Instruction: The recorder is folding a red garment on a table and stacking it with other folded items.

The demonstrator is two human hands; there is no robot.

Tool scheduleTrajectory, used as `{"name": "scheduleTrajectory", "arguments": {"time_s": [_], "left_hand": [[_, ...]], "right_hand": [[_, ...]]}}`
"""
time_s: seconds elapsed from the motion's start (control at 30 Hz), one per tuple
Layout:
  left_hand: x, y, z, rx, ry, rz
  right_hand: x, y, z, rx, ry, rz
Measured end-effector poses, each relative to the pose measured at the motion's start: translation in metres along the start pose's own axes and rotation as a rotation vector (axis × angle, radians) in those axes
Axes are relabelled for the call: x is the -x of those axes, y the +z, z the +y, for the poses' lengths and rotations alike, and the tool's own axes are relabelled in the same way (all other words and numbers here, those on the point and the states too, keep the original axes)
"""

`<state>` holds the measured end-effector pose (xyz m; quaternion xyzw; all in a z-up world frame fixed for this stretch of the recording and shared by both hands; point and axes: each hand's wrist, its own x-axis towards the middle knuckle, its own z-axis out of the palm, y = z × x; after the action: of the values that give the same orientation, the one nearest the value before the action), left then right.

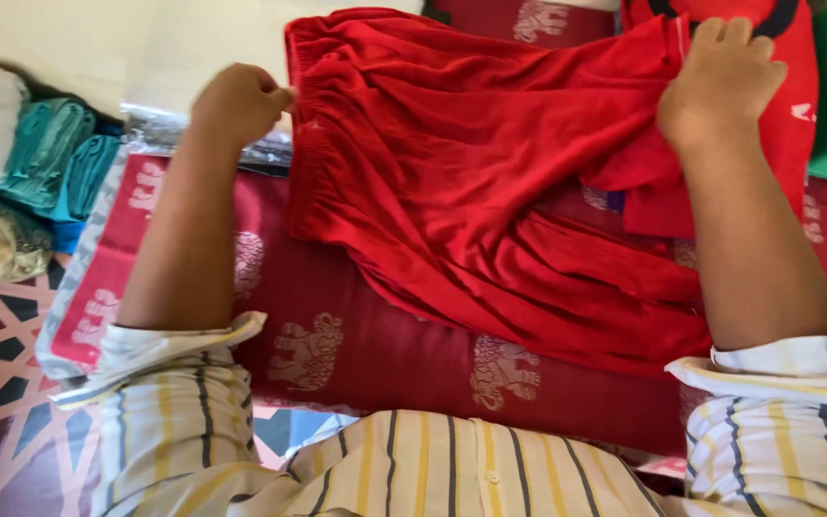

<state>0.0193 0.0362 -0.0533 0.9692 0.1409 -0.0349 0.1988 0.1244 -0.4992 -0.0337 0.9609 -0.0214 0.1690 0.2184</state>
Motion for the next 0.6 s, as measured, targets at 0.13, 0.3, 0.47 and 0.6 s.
{"name": "scheduleTrajectory", "arguments": {"time_s": [0.13,0.3,0.47,0.6], "left_hand": [[0.055,-0.016,0.032,0.11,0.06,-0.023],[0.067,-0.016,0.036,0.229,0.09,-0.091],[0.053,0.008,0.018,0.48,0.597,-0.208],[0.057,0.014,0.016,0.371,0.621,-0.001]], "right_hand": [[0.032,-0.056,-0.052,-0.271,-0.263,-0.051],[0.063,-0.108,-0.121,-0.514,-0.558,-0.063],[0.083,-0.147,-0.206,-1.045,-0.763,0.018],[0.094,-0.173,-0.25,-1.074,-0.645,-0.228]]}}
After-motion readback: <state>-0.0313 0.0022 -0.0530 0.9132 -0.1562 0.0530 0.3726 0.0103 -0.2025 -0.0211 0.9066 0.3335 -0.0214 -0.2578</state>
